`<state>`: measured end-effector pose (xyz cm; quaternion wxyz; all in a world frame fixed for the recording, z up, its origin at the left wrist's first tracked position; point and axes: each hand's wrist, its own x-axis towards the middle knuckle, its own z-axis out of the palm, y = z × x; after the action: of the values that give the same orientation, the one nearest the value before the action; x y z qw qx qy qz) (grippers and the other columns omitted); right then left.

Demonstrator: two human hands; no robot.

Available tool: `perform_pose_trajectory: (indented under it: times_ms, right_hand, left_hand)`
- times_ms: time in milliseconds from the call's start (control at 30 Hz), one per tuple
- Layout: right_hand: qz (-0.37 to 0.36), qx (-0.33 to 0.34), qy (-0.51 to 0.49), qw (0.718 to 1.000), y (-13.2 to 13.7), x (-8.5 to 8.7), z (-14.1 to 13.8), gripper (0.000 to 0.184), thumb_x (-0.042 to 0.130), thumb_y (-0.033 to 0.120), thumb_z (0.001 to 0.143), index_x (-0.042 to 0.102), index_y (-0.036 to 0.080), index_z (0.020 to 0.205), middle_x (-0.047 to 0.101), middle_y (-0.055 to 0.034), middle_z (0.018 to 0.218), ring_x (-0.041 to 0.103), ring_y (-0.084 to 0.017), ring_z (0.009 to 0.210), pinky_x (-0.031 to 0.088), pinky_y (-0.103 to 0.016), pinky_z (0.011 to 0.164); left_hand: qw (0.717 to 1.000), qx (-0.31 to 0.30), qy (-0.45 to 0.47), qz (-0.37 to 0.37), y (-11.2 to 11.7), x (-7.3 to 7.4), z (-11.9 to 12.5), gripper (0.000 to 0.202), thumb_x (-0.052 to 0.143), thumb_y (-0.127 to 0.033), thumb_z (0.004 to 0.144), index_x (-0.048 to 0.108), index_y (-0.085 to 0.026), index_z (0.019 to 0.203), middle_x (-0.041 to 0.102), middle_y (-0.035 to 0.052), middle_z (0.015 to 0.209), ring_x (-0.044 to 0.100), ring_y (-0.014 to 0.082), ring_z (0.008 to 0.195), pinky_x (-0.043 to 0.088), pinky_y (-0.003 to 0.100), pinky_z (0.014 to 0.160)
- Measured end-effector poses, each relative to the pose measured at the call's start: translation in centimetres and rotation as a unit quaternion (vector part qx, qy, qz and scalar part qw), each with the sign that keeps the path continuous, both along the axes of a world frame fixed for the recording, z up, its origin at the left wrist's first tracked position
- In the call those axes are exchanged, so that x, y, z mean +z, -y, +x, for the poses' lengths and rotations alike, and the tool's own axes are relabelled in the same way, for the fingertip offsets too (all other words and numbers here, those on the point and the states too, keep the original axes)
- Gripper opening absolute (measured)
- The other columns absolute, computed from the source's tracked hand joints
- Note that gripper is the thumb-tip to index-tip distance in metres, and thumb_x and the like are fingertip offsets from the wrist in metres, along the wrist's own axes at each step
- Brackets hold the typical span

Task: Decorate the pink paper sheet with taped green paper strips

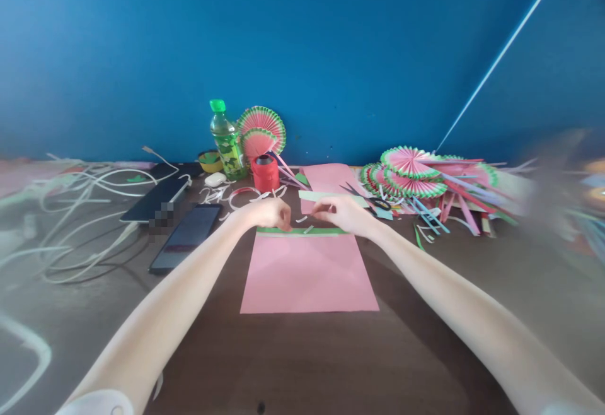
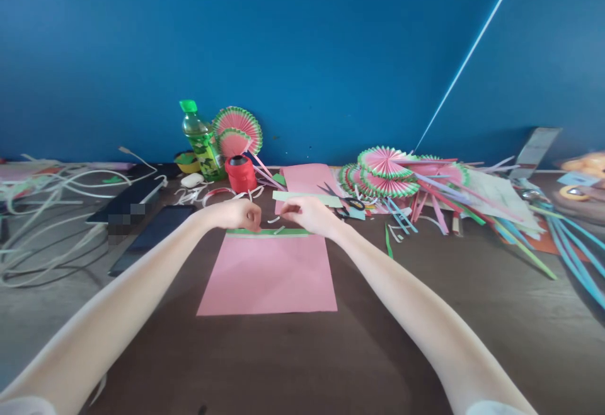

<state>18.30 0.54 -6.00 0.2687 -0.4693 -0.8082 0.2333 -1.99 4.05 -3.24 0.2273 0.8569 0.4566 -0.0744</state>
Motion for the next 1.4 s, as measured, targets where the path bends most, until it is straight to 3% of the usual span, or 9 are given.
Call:
perform_pose_trajectory:
  times_ms: [267,433,600,767,900,1167,1400]
  right_hand:
    - [-0.011,-0.003,0.055,0.998,0.1,-2.1,-2.2,0.007,0.057,0.023,0.073,0.057,0.018,0.069,0.058,-0.0019,0.069,0.050,-0.013,0.064,0.037,-0.024,0.057]
    - [-0.068,-0.027,0.116,0.991,-0.2,-1.2,-0.9,0.011,0.060,0.027,0.069,0.055,0.017,0.069,0.058,-0.0002,0.069,0.051,-0.012,0.061,0.033,-0.022,0.052]
    - [-0.145,-0.049,0.246,0.957,-0.8,-0.3,1.4,0.014,0.059,0.031,0.069,0.056,0.017,0.072,0.061,-0.0021,0.076,0.053,-0.013,0.065,0.035,-0.022,0.052]
    - [-0.219,-0.042,0.292,0.930,-0.8,0.5,2.9,0.013,0.056,0.029,0.071,0.055,0.016,0.071,0.055,-0.0008,0.063,0.050,-0.011,0.052,0.035,-0.021,0.043]
    - [-0.260,-0.038,0.297,0.918,-0.4,1.0,3.1,0.015,0.054,0.030,0.073,0.055,0.016,0.073,0.050,0.0009,0.058,0.047,-0.009,0.047,0.036,-0.020,0.040]
    - [-0.269,0.000,0.278,0.922,-0.6,1.1,3.4,0.016,0.052,0.031,0.074,0.054,0.015,0.072,0.047,0.0028,0.051,0.043,-0.008,0.046,0.034,-0.019,0.041]
    - [-0.263,0.011,0.252,0.931,-0.9,1.0,4.1,0.020,0.060,0.034,0.068,0.056,0.015,0.071,0.054,-0.0001,0.061,0.046,-0.009,0.053,0.035,-0.020,0.044]
  left_hand:
    - [0.999,0.006,-0.041,-0.015,0.1,-0.4,0.4,0.018,0.062,-0.032,0.060,0.058,-0.017,0.070,0.060,-0.0004,0.069,0.050,0.0118,0.060,0.033,0.020,0.051]
    - [0.999,-0.006,-0.025,-0.035,-0.6,-1.1,0.1,0.023,0.062,-0.038,0.060,0.057,-0.017,0.068,0.059,-0.0007,0.069,0.049,0.0123,0.061,0.033,0.021,0.052]
    - [0.999,-0.007,-0.014,-0.049,-0.9,-1.4,0.0,0.020,0.062,-0.034,0.059,0.056,-0.017,0.067,0.057,-0.0015,0.065,0.048,0.0112,0.058,0.031,0.021,0.050]
    - [0.999,-0.006,-0.015,-0.044,-0.8,-1.4,0.0,0.020,0.062,-0.034,0.060,0.054,-0.017,0.066,0.057,-0.0015,0.065,0.048,0.0108,0.057,0.031,0.021,0.049]
    - [0.999,-0.005,-0.017,-0.041,-0.7,-1.3,0.1,0.020,0.062,-0.034,0.060,0.054,-0.017,0.066,0.058,-0.0016,0.065,0.049,0.0107,0.058,0.032,0.020,0.050]
    - [0.999,-0.009,-0.005,-0.049,-0.9,-1.6,-0.1,0.020,0.062,-0.034,0.061,0.055,-0.017,0.067,0.058,-0.0013,0.067,0.049,0.0102,0.058,0.032,0.020,0.050]
    - [0.999,-0.010,-0.004,-0.050,-0.7,-1.3,0.0,0.019,0.062,-0.033,0.061,0.054,-0.016,0.066,0.056,-0.0016,0.064,0.049,0.0102,0.058,0.033,0.019,0.050]
